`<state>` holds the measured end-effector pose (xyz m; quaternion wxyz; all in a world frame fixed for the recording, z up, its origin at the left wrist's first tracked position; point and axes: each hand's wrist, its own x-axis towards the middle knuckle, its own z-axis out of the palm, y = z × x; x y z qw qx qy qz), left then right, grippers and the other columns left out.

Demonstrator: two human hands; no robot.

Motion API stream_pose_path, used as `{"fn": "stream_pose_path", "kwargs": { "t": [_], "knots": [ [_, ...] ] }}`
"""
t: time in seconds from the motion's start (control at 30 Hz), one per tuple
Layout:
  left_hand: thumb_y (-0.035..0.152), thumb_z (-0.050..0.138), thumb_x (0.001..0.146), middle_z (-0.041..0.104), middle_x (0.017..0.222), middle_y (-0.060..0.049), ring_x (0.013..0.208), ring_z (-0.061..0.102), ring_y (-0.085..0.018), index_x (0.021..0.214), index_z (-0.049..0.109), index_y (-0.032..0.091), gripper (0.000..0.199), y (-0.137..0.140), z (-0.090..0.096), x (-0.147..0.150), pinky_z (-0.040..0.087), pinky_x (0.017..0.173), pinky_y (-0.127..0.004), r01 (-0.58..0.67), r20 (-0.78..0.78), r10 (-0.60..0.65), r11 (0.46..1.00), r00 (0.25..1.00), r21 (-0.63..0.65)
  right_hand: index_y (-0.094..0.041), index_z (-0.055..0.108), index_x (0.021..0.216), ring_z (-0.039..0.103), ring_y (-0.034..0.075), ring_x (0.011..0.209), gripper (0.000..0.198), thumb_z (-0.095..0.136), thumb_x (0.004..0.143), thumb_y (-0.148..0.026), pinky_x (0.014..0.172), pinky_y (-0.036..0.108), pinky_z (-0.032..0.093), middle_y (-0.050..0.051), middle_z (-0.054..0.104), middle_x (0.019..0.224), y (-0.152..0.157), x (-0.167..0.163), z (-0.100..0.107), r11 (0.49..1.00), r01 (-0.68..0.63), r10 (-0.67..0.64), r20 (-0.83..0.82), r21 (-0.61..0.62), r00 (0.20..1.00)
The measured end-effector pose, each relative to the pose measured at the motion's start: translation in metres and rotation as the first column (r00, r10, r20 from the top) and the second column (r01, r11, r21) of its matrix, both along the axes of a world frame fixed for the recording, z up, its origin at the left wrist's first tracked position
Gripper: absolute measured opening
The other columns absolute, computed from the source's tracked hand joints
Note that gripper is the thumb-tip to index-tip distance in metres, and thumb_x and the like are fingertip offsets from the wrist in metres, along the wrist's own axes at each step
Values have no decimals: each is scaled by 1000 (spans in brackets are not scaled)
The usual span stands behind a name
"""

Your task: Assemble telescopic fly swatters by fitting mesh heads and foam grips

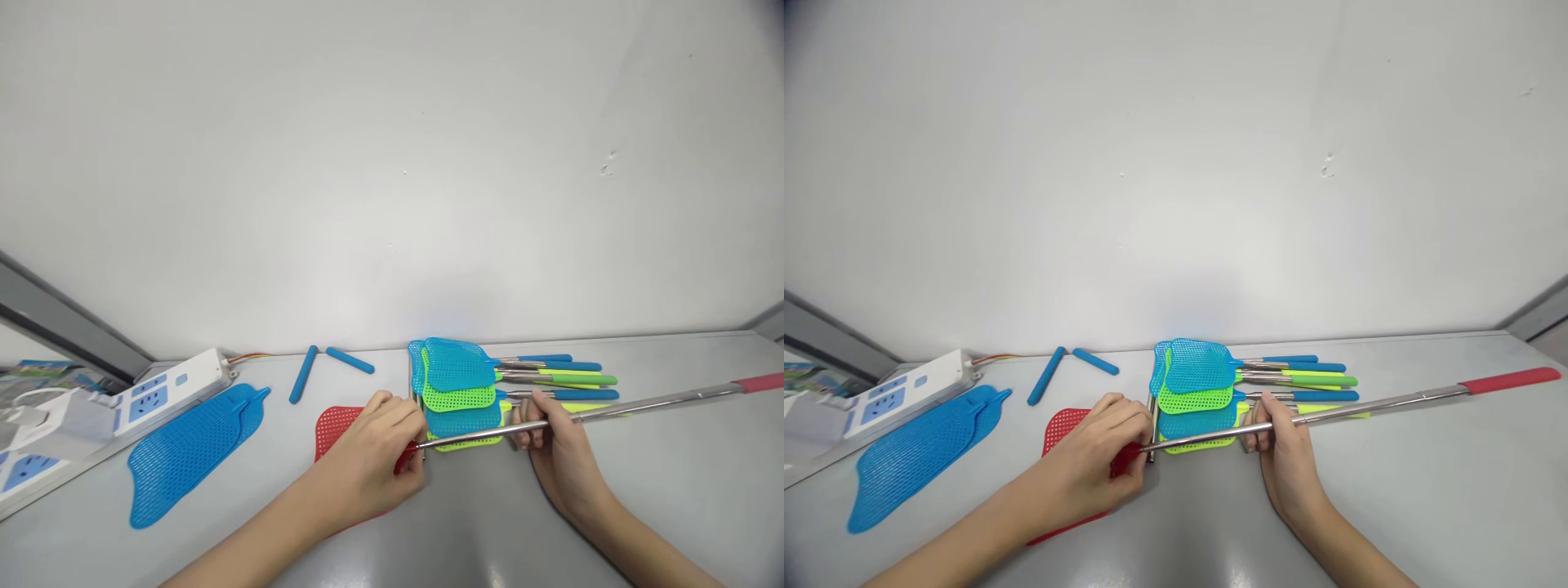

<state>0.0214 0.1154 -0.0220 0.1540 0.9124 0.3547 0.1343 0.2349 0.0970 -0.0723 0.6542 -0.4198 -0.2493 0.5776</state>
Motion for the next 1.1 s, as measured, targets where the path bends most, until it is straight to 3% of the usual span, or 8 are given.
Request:
{"fn": "stream_pose_path", "kwargs": {
  "t": [0.33, 0.6, 0.93, 1.1],
  "knots": [
    [13, 38, 76, 47, 73, 1, 70, 39, -13, 75, 40, 18, 6, 2, 6, -3, 29, 72, -29, 46, -19, -46, 999, 999, 2, -18, 37, 40, 33, 12, 44, 42, 44, 80, -29, 48, 27, 25, -2, 30, 40, 1, -1, 0, 1000, 4, -4, -16, 1, 1000],
    [9, 28, 81, 36, 59, 3, 56, 28, -12, 62, 32, 19, 21, 4, 11, -10, 30, 67, -28, 94, 14, -95, 994, 995, 57, -18, 36, 39, 33, 12, 44, 42, 46, 78, -29, 48, 27, 26, -3, 30, 40, 2, -2, 1, 1000, 18, -18, -41, -14, 999],
    [19, 28, 86, 48, 61, 1, 60, 37, -12, 70, 47, 19, 25, 5, 14, -9, 32, 68, -28, 62, 73, -61, 998, 996, -12, -18, 36, 39, 33, 11, 42, 42, 47, 78, -32, 46, 25, 27, -3, 29, 40, 2, -3, 4, 999, 42, -41, -40, 7, 998],
    [23, 26, 88, 49, 65, 1, 62, 41, -12, 70, 50, 18, 31, 9, 23, -11, 32, 72, -30, 85, -11, -85, 996, 996, -14, -18, 35, 40, 33, 11, 43, 42, 46, 78, -32, 46, 26, 28, -4, 28, 41, 3, -3, 2, 998, 51, -49, -64, 35, 997]
  ]
}}
